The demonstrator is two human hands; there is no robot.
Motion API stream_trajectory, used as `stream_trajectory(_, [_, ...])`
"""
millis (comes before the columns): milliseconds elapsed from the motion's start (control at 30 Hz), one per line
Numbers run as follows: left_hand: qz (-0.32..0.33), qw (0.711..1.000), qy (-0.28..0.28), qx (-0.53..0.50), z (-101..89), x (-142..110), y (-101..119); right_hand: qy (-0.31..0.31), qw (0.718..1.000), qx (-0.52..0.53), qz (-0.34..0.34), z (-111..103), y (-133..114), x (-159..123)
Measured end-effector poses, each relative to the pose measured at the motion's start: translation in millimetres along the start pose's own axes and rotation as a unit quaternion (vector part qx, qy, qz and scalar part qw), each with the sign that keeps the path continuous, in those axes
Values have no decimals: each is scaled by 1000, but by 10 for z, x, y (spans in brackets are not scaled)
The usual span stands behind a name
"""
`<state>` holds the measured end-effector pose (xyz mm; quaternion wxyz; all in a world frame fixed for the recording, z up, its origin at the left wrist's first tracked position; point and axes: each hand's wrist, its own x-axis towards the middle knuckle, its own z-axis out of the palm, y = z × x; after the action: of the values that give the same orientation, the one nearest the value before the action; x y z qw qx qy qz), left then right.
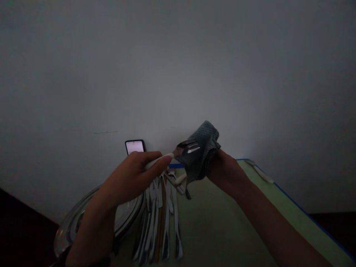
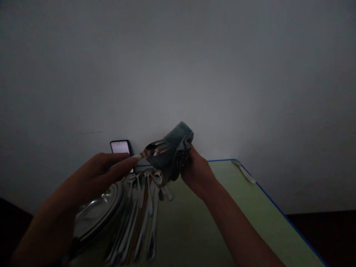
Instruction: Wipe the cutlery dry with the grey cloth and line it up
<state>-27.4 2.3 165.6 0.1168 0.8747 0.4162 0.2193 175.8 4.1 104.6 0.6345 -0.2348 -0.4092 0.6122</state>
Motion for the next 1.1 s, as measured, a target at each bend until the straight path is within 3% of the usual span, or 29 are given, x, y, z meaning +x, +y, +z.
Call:
stream_trajectory(100, [4, 999, -32, 10, 21, -6, 26, -15, 999, 22, 36, 36, 14, -9])
stream_trajectory(233, [0, 997, -71, 42, 69, 38, 27, -32, 998, -29, 44, 72, 19, -64])
stream_trajectory(400, [-4, 996, -78, 45, 88, 61, 4, -27, 987, -158, -6, 91, 47, -114])
stream_trajectory(500, [-9, 994, -95, 43, 87, 39, 18, -23, 943, -322, -77, 69, 51, -119])
stream_trajectory(633, [-9, 992, -123, 37, 94, 28, 46, -50, 875, -470, -103, 52, -20, -146])
stream_trajectory(867, [12, 992, -113, 53, 114, 47, 29, -69, 796, -580, -161, 65, -127, -208])
stream_trajectory(1100, [9, 993, -95, 71, 109, 39, 15, -34, 745, -645, -164, 78, -97, -197])
